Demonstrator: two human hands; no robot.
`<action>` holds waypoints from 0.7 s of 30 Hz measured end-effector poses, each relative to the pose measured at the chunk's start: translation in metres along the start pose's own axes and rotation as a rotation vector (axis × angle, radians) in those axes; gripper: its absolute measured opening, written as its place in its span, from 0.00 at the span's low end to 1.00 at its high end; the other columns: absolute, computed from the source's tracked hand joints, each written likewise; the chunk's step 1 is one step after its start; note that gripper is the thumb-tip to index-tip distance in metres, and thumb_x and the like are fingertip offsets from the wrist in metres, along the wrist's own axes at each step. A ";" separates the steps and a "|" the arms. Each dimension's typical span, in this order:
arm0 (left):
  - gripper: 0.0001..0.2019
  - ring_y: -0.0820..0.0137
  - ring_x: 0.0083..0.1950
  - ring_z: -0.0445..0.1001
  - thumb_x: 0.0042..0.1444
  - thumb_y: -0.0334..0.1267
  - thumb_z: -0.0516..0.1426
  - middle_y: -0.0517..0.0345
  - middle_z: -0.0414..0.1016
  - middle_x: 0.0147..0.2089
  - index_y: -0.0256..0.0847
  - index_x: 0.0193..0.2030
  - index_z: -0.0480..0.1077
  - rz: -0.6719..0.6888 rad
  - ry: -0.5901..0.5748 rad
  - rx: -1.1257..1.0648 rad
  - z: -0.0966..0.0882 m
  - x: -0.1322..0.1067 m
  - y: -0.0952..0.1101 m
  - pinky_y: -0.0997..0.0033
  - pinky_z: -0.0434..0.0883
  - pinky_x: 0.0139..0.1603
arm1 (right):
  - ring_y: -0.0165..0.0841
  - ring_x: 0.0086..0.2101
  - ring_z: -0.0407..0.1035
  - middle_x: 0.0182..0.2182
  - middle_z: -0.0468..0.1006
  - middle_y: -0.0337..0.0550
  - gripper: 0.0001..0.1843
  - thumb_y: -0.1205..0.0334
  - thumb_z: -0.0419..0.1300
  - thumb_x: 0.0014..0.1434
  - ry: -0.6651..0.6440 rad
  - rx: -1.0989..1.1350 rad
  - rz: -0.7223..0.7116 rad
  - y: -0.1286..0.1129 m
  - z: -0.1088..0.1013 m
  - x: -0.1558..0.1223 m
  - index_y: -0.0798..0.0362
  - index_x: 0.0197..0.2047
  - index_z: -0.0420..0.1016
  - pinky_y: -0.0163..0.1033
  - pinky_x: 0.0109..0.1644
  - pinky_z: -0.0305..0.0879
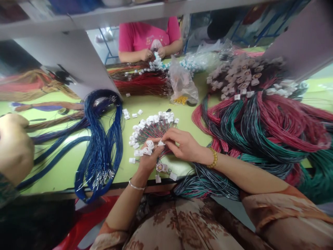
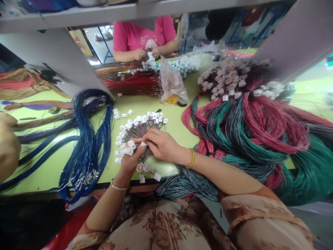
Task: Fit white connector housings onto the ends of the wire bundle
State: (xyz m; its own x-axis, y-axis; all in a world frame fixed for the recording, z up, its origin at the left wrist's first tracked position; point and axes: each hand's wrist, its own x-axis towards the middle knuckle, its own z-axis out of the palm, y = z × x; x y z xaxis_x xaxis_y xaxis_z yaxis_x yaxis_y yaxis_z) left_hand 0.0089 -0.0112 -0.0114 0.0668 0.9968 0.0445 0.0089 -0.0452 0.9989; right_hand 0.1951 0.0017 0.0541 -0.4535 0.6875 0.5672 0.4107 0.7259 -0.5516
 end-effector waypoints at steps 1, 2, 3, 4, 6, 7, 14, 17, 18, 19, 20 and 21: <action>0.17 0.67 0.34 0.75 0.52 0.48 0.67 0.59 0.76 0.32 0.41 0.45 0.76 0.022 0.003 0.014 0.000 0.000 0.000 0.66 0.73 0.36 | 0.32 0.35 0.68 0.33 0.75 0.44 0.06 0.71 0.52 0.65 -0.002 -0.011 0.001 -0.001 -0.001 0.001 0.53 0.40 0.69 0.38 0.39 0.67; 0.16 0.67 0.35 0.76 0.53 0.47 0.67 0.59 0.77 0.33 0.41 0.45 0.76 0.049 0.007 0.033 0.000 0.000 0.001 0.66 0.74 0.38 | 0.32 0.34 0.68 0.33 0.75 0.44 0.06 0.71 0.52 0.65 -0.007 -0.022 -0.001 -0.001 -0.002 0.001 0.53 0.40 0.68 0.37 0.38 0.67; 0.16 0.67 0.36 0.76 0.53 0.46 0.67 0.58 0.77 0.33 0.41 0.44 0.76 0.077 0.015 0.053 0.001 0.000 0.001 0.65 0.74 0.39 | 0.32 0.33 0.68 0.32 0.75 0.44 0.06 0.71 0.51 0.65 -0.015 -0.035 -0.004 -0.002 -0.003 0.002 0.53 0.39 0.68 0.37 0.37 0.66; 0.15 0.66 0.37 0.77 0.53 0.46 0.67 0.58 0.78 0.34 0.41 0.44 0.76 0.102 0.024 0.070 0.002 0.000 0.003 0.64 0.75 0.40 | 0.32 0.32 0.68 0.32 0.75 0.44 0.07 0.71 0.51 0.66 -0.025 -0.049 -0.010 -0.003 -0.004 0.003 0.53 0.39 0.68 0.37 0.36 0.66; 0.13 0.65 0.38 0.78 0.53 0.45 0.67 0.57 0.79 0.36 0.41 0.42 0.77 0.153 0.038 0.099 0.004 -0.001 0.006 0.63 0.75 0.44 | 0.32 0.32 0.69 0.32 0.76 0.44 0.08 0.71 0.49 0.66 -0.048 -0.081 -0.014 -0.005 -0.004 0.002 0.53 0.40 0.68 0.37 0.35 0.66; 0.12 0.65 0.39 0.78 0.54 0.45 0.66 0.56 0.79 0.37 0.41 0.42 0.77 0.177 0.047 0.114 0.004 -0.001 0.007 0.62 0.75 0.45 | 0.32 0.32 0.70 0.33 0.77 0.45 0.09 0.71 0.49 0.66 -0.062 -0.096 -0.007 -0.007 -0.002 0.001 0.54 0.42 0.69 0.37 0.36 0.66; 0.09 0.64 0.40 0.78 0.57 0.45 0.64 0.55 0.80 0.37 0.41 0.38 0.76 0.161 0.109 0.204 0.004 0.000 0.018 0.61 0.73 0.47 | 0.33 0.37 0.74 0.43 0.82 0.50 0.20 0.74 0.51 0.59 -0.089 -0.080 -0.034 -0.016 0.019 -0.016 0.54 0.53 0.70 0.36 0.39 0.69; 0.12 0.67 0.33 0.74 0.61 0.48 0.59 0.57 0.76 0.32 0.41 0.41 0.73 0.056 -0.028 0.194 0.006 -0.001 0.017 0.65 0.72 0.38 | 0.31 0.31 0.72 0.35 0.82 0.45 0.12 0.69 0.53 0.62 -0.048 0.024 0.134 0.008 0.013 -0.007 0.54 0.46 0.73 0.36 0.36 0.68; 0.14 0.69 0.29 0.72 0.62 0.50 0.57 0.58 0.74 0.31 0.41 0.44 0.71 0.019 -0.074 0.169 0.008 -0.002 0.015 0.67 0.71 0.33 | 0.30 0.29 0.71 0.32 0.81 0.42 0.10 0.67 0.53 0.63 -0.023 0.067 0.231 0.023 0.008 -0.001 0.54 0.44 0.74 0.36 0.35 0.67; 0.16 0.70 0.27 0.69 0.63 0.51 0.56 0.59 0.73 0.31 0.41 0.47 0.68 0.002 -0.110 0.144 0.010 -0.004 0.013 0.68 0.69 0.30 | 0.30 0.29 0.71 0.31 0.81 0.41 0.09 0.66 0.53 0.63 0.029 0.098 0.341 0.043 0.002 0.006 0.54 0.42 0.74 0.36 0.36 0.67; 0.17 0.70 0.27 0.68 0.64 0.52 0.55 0.59 0.72 0.32 0.42 0.50 0.65 0.003 -0.135 0.131 0.012 -0.006 0.011 0.68 0.68 0.29 | 0.32 0.31 0.73 0.32 0.81 0.42 0.08 0.65 0.55 0.62 0.058 0.104 0.417 0.064 -0.005 0.013 0.54 0.41 0.75 0.36 0.38 0.68; 0.18 0.70 0.27 0.68 0.64 0.52 0.55 0.58 0.72 0.33 0.42 0.52 0.63 0.016 -0.141 0.136 0.015 -0.008 0.009 0.68 0.68 0.29 | 0.33 0.32 0.73 0.32 0.81 0.44 0.09 0.65 0.55 0.61 0.083 0.065 0.485 0.087 -0.011 0.021 0.56 0.40 0.76 0.37 0.38 0.68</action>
State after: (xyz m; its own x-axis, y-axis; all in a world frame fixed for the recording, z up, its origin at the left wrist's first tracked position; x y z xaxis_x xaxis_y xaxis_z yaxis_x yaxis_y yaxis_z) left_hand 0.0230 -0.0202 -0.0027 0.2071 0.9771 0.0482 0.1410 -0.0786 0.9869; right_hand 0.2305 0.0795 0.0242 -0.1571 0.9468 0.2810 0.5073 0.3215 -0.7996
